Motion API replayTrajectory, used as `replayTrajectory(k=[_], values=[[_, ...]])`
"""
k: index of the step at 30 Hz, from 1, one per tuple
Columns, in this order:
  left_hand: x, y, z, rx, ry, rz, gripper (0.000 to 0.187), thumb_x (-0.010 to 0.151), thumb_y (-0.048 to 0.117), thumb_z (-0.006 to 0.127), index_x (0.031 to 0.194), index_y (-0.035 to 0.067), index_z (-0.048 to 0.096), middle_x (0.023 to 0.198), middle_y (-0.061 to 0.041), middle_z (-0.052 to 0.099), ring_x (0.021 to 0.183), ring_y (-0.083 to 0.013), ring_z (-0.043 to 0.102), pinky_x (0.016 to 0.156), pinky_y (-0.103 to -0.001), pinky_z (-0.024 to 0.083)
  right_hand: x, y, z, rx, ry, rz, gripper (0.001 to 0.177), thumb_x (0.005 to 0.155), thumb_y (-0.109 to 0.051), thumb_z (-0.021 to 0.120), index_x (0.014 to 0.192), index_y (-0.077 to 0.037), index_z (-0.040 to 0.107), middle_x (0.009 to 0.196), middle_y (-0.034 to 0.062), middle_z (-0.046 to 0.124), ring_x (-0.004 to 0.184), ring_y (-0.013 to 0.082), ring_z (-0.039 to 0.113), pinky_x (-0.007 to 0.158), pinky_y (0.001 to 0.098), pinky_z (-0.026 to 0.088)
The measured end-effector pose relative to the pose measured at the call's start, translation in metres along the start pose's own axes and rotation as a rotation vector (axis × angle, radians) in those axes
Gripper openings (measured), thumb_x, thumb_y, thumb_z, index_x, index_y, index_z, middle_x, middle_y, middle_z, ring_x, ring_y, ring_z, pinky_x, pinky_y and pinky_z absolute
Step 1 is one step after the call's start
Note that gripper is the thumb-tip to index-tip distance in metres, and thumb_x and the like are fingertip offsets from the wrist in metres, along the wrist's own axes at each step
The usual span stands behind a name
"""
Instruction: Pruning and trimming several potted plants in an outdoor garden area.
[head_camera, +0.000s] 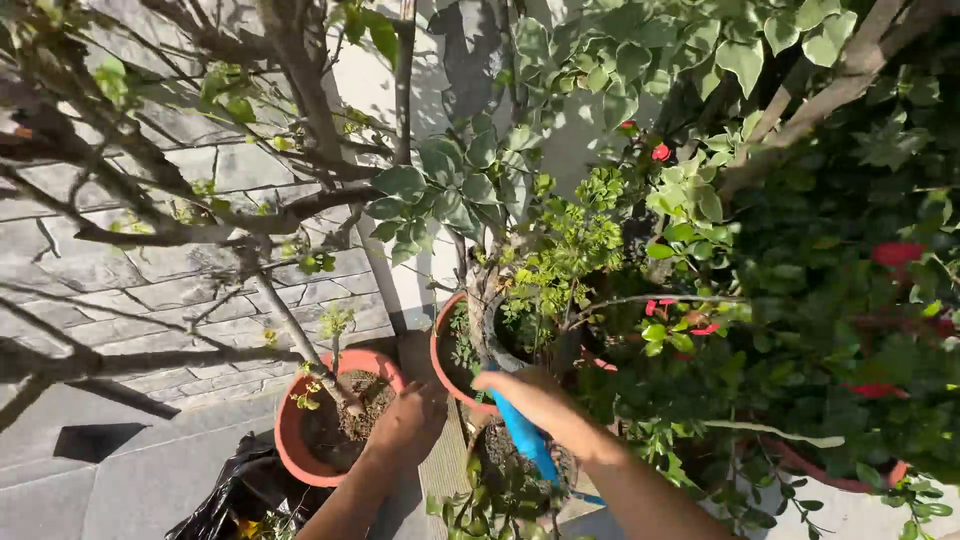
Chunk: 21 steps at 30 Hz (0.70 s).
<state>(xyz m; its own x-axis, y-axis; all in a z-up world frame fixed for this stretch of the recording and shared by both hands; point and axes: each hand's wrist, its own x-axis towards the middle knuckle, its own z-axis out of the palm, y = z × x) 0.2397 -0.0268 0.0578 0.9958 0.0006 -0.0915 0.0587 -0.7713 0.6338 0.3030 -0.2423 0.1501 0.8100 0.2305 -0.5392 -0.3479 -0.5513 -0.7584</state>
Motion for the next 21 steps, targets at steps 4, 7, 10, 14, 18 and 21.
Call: replayTrajectory(k=[4, 7, 10, 14, 18, 21], values=[[0.044, 0.003, 0.013, -0.052, -0.006, -0.049, 0.026, 0.094, 0.023, 0.061, 0.117, 0.015, 0.068, 0.118, -0.016, 0.068, 0.105, -0.0379, 0.068, 0.09, -0.046, 0.056, 0.063, 0.065, -0.004, 0.432, -0.096, 0.07, 0.039, 0.076, -0.046, 0.079, 0.082, -0.01, 0.066, 0.059, 0.0021, 0.049, 0.051, 0.0201, 0.049, 0.047, 0.041, 0.037], [0.056, 0.007, 0.024, -0.102, -0.033, -0.04, 0.024, 0.091, 0.02, 0.062, 0.114, 0.016, 0.07, 0.119, -0.014, 0.071, 0.105, -0.0357, 0.07, 0.09, -0.044, 0.057, 0.053, 0.081, -0.026, 0.173, 0.039, 0.383, 0.056, 0.08, -0.057, 0.073, 0.08, -0.002, 0.064, 0.057, 0.0056, 0.054, 0.049, 0.0218, 0.057, 0.046, 0.0404, 0.044], [0.069, 0.012, 0.044, -0.146, -0.077, 0.017, 0.024, 0.092, 0.018, 0.06, 0.114, 0.015, 0.071, 0.119, -0.013, 0.072, 0.106, -0.0341, 0.071, 0.092, -0.043, 0.056, 0.038, 0.086, -0.045, 0.263, 0.128, 0.457, 0.044, 0.078, -0.05, 0.071, 0.085, -0.007, 0.069, 0.06, 0.0076, 0.053, 0.052, 0.0225, 0.06, 0.05, 0.0412, 0.051], [0.089, 0.018, 0.079, -0.16, -0.053, 0.156, 0.027, 0.093, 0.017, 0.062, 0.118, 0.012, 0.069, 0.122, -0.015, 0.069, 0.112, -0.0357, 0.067, 0.097, -0.044, 0.053, 0.036, 0.1, -0.045, 0.297, 0.172, 0.312, 0.042, 0.076, -0.047, 0.073, 0.084, -0.006, 0.07, 0.063, 0.0078, 0.055, 0.055, 0.0223, 0.059, 0.052, 0.0418, 0.052], [0.105, 0.036, 0.099, -0.112, -0.033, 0.222, 0.04, 0.091, 0.018, 0.064, 0.13, 0.01, 0.06, 0.13, -0.017, 0.063, 0.12, -0.0392, 0.06, 0.101, -0.047, 0.05, 0.071, 0.151, -0.041, 0.253, 0.227, 0.087, 0.047, 0.076, -0.049, 0.073, 0.086, -0.003, 0.08, 0.068, 0.0046, 0.059, 0.062, 0.0166, 0.054, 0.06, 0.0353, 0.041], [0.115, 0.054, 0.093, -0.076, -0.079, 0.163, 0.049, 0.09, 0.02, 0.064, 0.137, 0.012, 0.053, 0.135, -0.015, 0.059, 0.121, -0.0393, 0.06, 0.102, -0.046, 0.051, 0.08, 0.17, -0.054, 0.3, 0.275, 0.155, 0.052, 0.078, -0.048, 0.071, 0.095, 0.002, 0.073, 0.081, 0.0104, 0.059, 0.071, 0.0217, 0.056, 0.064, 0.0395, 0.046]])
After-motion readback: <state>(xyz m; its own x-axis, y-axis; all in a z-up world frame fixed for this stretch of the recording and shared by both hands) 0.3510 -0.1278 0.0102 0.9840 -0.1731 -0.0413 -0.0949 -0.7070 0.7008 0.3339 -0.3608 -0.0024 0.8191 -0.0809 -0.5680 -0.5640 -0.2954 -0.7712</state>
